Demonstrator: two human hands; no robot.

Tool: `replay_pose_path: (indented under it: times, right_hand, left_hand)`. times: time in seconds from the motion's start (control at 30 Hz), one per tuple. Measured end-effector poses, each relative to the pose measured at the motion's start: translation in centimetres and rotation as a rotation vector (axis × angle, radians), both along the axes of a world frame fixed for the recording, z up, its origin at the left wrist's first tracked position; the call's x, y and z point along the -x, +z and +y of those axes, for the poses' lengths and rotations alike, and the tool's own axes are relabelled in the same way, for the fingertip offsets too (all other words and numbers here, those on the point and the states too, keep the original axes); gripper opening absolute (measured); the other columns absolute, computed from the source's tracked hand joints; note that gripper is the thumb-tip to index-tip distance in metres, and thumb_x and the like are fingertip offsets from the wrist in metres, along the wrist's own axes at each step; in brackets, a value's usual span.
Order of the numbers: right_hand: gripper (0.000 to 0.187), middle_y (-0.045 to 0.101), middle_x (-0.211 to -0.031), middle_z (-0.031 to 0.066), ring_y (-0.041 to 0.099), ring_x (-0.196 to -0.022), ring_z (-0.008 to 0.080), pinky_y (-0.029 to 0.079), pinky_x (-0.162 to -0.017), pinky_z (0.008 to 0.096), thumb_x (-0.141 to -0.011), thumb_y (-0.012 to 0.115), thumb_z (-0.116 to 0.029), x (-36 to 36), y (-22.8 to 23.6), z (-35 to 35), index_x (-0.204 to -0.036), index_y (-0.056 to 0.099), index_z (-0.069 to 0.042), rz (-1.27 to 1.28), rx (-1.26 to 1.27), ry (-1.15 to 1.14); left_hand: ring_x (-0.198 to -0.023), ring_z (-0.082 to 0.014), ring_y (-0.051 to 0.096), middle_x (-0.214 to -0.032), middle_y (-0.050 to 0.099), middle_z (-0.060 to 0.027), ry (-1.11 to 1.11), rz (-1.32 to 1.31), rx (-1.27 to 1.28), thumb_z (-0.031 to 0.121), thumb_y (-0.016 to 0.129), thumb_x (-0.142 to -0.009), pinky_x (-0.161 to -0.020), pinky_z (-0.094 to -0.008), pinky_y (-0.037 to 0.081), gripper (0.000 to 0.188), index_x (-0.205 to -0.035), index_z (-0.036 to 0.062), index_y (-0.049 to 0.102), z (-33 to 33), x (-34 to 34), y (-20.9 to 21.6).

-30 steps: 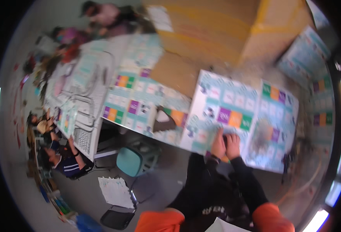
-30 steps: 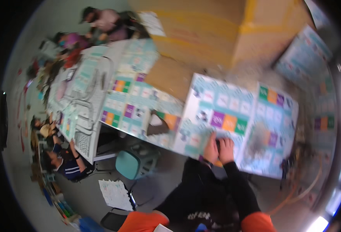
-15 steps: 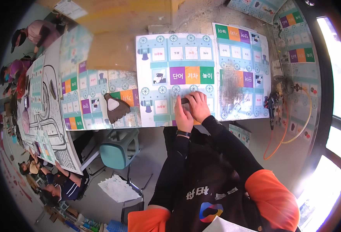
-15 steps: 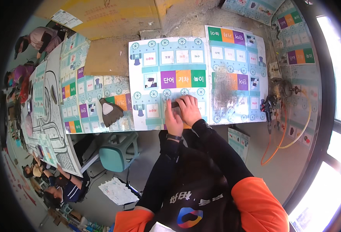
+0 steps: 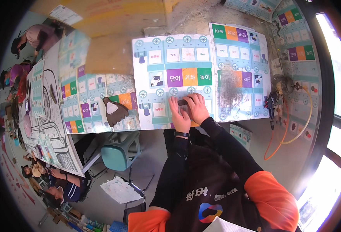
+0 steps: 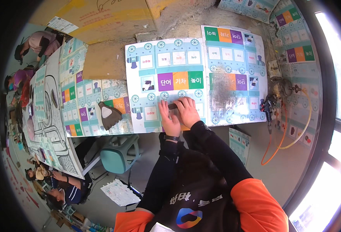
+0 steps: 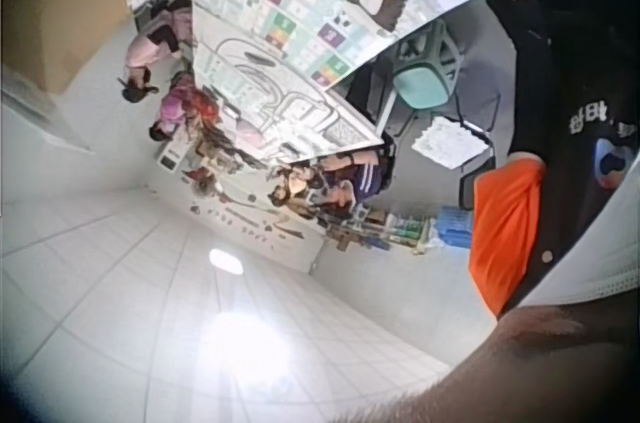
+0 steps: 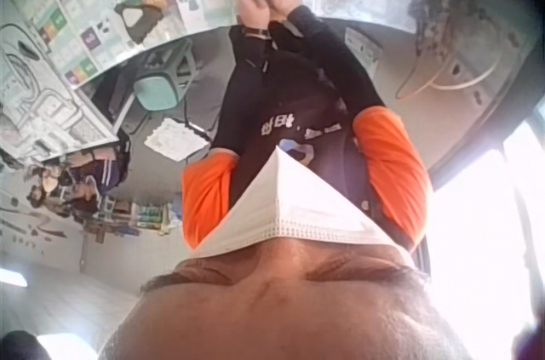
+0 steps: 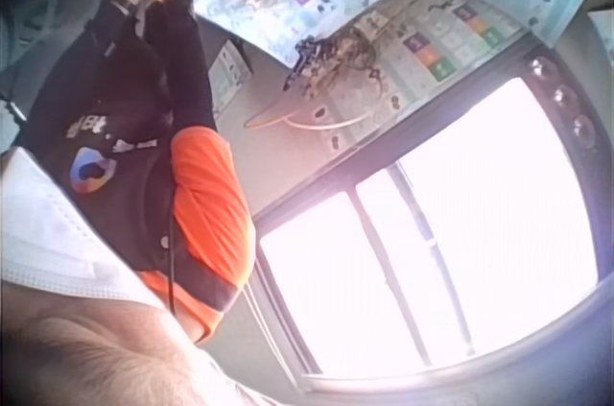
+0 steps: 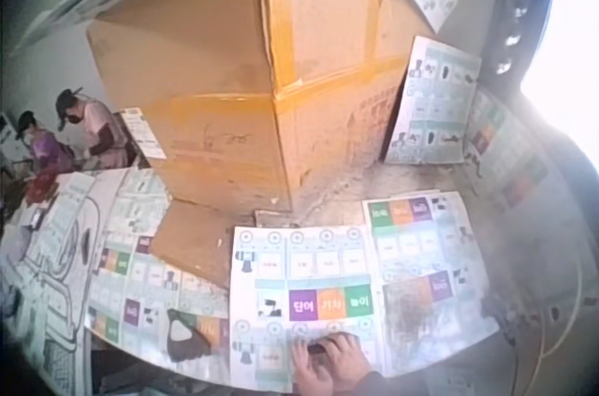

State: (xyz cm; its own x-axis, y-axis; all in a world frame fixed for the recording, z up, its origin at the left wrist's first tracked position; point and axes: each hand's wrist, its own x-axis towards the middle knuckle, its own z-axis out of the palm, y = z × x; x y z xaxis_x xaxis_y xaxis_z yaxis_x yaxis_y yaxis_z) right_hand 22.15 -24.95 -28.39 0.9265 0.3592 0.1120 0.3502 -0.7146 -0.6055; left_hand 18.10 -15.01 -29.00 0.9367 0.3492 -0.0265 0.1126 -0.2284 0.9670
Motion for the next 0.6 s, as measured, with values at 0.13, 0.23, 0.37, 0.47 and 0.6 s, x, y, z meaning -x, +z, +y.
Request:
replay_pose_path:
  times: [0.13, 0.23, 0.37, 0.47, 0.6]
  right_hand:
    - [0.045, 0.053, -0.112, 0.012, 0.048, -0.112, 0.0336, 0.037, -0.098, 0.0447, -0.073, 0.069, -0.014, 0.1, 0.2, 0.2, -0.116, 0.058, -0.007, -0.012, -0.033, -0.013]
    - [0.043, 0.054, -0.111, 0.0119, 0.049, -0.11, 0.0336, 0.038, -0.097, 0.0446, -0.072, 0.069, -0.011, 0.0, -0.2, 0.1, -0.114, 0.059, -0.007, -0.012, -0.061, -0.024]
    - [0.04, 0.054, -0.11, 0.0118, 0.05, -0.109, 0.0336, 0.04, -0.095, 0.0442, -0.072, 0.067, -0.007, 0.1, -0.3, 0.1, -0.111, 0.06, -0.007, -0.025, -0.073, -0.039]
    - [0.039, 0.054, -0.11, 0.0116, 0.05, -0.109, 0.0333, 0.04, -0.095, 0.0444, -0.072, 0.066, -0.006, 0.0, -0.3, 0.4, -0.11, 0.061, -0.007, -0.031, -0.082, -0.053]
    - [0.036, 0.055, -0.109, 0.0112, 0.05, -0.108, 0.0327, 0.04, -0.094, 0.0434, -0.073, 0.065, -0.005, -0.1, -0.5, 0.0, -0.108, 0.061, -0.006, -0.03, -0.065, -0.037]
  left_hand:
    - [-0.139, -0.0323, 0.036, -0.151, 0.035, -0.0213, 0.009, 0.009, 0.017, -0.008, 0.037, -0.086, -0.112, -0.0387, 0.033, 0.068, -0.15, -0.0023, 0.015, 0.0, 0.1, -0.3]
    - [-0.14, -0.0313, 0.036, -0.151, 0.035, -0.0202, -0.021, 0.042, -0.028, -0.008, 0.037, -0.088, -0.112, -0.038, 0.033, 0.066, -0.15, -0.0021, 0.016, 0.7, -0.2, -0.7]
    - [-0.137, -0.0294, 0.041, -0.149, 0.039, -0.0191, -0.068, 0.09, -0.214, -0.007, 0.037, -0.089, -0.109, -0.0368, 0.038, 0.064, -0.15, -0.001, 0.019, 0.5, -0.4, -0.1]
    - [-0.137, -0.0288, 0.041, -0.148, 0.041, -0.0188, -0.029, 0.032, -0.09, -0.005, 0.04, -0.091, -0.108, -0.0361, 0.038, 0.062, -0.149, 0.0, 0.022, 0.7, -0.5, -0.8]
    - [-0.129, -0.0292, 0.051, -0.141, 0.05, -0.0176, -0.012, 0.01, -0.115, -0.003, 0.045, -0.091, -0.103, -0.036, 0.043, 0.059, -0.147, 0.001, 0.028, 0.8, -0.7, -0.3]
